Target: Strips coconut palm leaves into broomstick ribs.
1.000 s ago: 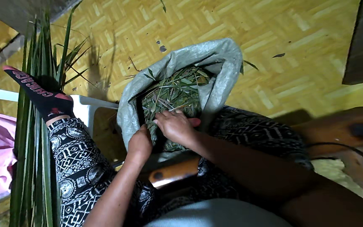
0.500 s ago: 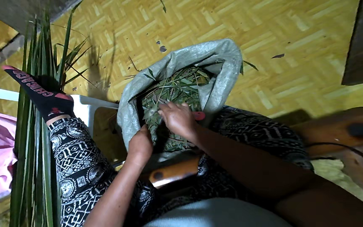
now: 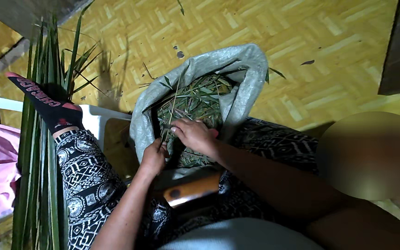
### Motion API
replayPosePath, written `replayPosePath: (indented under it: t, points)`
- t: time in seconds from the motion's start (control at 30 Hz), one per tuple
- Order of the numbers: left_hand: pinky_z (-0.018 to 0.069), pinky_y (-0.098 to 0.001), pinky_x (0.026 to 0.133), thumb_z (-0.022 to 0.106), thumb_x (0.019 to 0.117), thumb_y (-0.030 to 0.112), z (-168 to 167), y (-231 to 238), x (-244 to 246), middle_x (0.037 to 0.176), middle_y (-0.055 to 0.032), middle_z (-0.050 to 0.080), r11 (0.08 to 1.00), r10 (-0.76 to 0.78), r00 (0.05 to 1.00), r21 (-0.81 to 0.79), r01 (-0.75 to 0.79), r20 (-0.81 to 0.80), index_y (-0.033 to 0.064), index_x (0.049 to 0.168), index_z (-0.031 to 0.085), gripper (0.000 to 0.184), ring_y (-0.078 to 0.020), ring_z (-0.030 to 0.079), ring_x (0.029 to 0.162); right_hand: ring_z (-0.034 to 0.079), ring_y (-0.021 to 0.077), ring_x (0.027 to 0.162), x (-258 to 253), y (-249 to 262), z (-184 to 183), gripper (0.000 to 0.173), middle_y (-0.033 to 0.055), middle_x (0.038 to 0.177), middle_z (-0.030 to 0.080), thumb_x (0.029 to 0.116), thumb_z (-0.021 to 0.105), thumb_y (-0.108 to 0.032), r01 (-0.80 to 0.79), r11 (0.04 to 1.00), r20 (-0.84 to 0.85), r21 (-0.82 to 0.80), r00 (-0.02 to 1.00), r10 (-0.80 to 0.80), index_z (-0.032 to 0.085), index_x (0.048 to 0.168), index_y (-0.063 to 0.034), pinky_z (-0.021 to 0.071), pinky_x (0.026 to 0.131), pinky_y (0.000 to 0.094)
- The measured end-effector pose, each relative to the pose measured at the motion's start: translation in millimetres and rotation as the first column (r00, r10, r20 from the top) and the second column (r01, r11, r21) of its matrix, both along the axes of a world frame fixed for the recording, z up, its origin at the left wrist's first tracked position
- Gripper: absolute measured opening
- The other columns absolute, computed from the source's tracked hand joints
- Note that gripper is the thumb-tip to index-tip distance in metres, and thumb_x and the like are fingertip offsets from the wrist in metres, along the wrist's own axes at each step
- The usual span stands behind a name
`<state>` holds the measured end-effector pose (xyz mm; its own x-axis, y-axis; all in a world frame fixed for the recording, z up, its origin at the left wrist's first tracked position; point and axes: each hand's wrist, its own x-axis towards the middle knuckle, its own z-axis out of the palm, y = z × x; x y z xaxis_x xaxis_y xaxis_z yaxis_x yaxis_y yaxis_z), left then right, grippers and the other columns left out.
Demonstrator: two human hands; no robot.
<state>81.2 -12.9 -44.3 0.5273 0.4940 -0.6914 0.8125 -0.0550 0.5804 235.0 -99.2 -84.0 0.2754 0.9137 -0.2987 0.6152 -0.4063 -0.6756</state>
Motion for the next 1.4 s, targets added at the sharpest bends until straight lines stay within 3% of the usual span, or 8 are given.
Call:
replayPosePath:
  t: [0.17,0.23,0.33,0.47,0.57,0.73,0.9,1.4]
  points:
    - [0.0480,-0.0238,0.067,0.038,0.1127,0.016,3,-1,-2,0.082,-0.0019,0.062,0.999,-0.009,1.000,-0.044,0.010,0.018,0.0013,0.129,0.062,0.032,-0.0060,0.056,0.068,0.062,0.0416,0.123,30,10,4,0.042,0.0221,0.139,0.061,0.1129,0.040,-0.029,0.271,0.960,-0.100,-0.075,0.955,-0.278,0.056,0.144,-0.0071,0.0457,0.101,0.0634]
    - [0.0483,-0.0232,0.066,0.038,0.1129,0.017,3,0,-2,0.081,-0.0011,0.063,0.999,0.001,1.000,-0.038,0.000,0.025,0.0019,0.130,0.062,0.032,-0.0053,0.056,0.066,0.067,0.0300,0.100,28,10,5,0.039,0.0175,0.117,0.069,0.1123,0.043,-0.028,0.307,0.947,-0.342,-0.090,0.884,-0.319,0.057,0.142,-0.0069,0.0533,0.088,0.0504]
    - [0.0482,-0.0233,0.065,0.040,0.1124,0.017,0,0,-2,0.081,-0.0011,0.063,1.000,0.008,0.999,-0.030,-0.006,0.049,0.0028,0.129,0.062,0.031,-0.0055,0.056,0.066,0.051,0.0060,0.060,15,7,3,0.034,0.0016,0.082,0.063,0.1117,0.044,-0.022,0.320,0.931,-0.751,-0.175,0.569,-0.337,0.058,0.138,-0.0053,0.0434,0.057,0.0215]
    - [0.0507,-0.0248,0.069,0.047,0.1108,0.019,-2,2,-3,0.084,-0.0024,0.066,0.997,0.009,0.998,-0.082,-0.003,0.065,0.0025,0.127,0.063,0.028,-0.0064,0.060,0.069,0.051,0.0041,0.054,22,8,3,0.031,0.0011,0.079,0.063,0.1119,0.043,-0.021,0.415,0.867,-0.854,-0.275,0.309,-0.419,0.060,0.130,-0.0040,0.0418,0.049,0.0168]
    - [0.0510,-0.0229,0.068,0.044,0.1122,0.021,-1,5,-5,0.082,-0.0010,0.067,0.995,-0.005,0.999,-0.099,0.010,0.049,0.0009,0.125,0.065,0.032,-0.0047,0.060,0.068,0.049,0.0045,0.057,30,9,9,0.036,0.0004,0.080,0.063,0.1130,0.041,-0.027,0.439,0.876,-0.706,-0.203,0.554,-0.441,0.062,0.132,-0.0046,0.0423,0.055,0.0205]
    - [0.0557,-0.0282,0.074,0.041,0.1131,0.021,-1,4,0,0.085,-0.0059,0.069,0.998,-0.032,0.998,0.054,0.036,-0.057,-0.0010,0.122,0.065,0.034,-0.0094,0.066,0.072,0.071,0.0368,0.100,8,-7,14,0.037,0.0211,0.112,0.072,0.1124,0.043,-0.025,0.149,0.988,-0.207,0.040,0.969,-0.137,0.066,0.130,-0.0011,0.0549,0.091,0.0583]
    - [0.0570,-0.0353,0.076,0.040,0.1132,0.022,-5,4,4,0.087,-0.0103,0.070,0.986,-0.071,0.991,0.143,0.087,-0.111,-0.0023,0.120,0.064,0.034,-0.0161,0.067,0.073,0.068,0.0364,0.114,-17,-15,12,0.039,0.0212,0.125,0.069,0.1116,0.045,-0.026,-0.063,0.994,-0.169,0.089,0.983,0.077,0.065,0.133,-0.0004,0.0523,0.100,0.0541]
    - [0.0480,-0.0529,0.103,0.035,0.1138,0.029,5,-10,21,0.124,-0.0244,0.066,0.925,-0.234,0.899,0.201,0.323,-0.369,-0.0007,0.133,0.060,0.043,-0.0363,0.064,0.119,0.064,0.0364,0.119,-21,-4,16,0.043,0.0209,0.124,0.067,0.1130,0.038,-0.031,-0.122,0.981,0.004,-0.153,0.992,0.124,0.062,0.134,-0.0016,0.0465,0.104,0.0550]
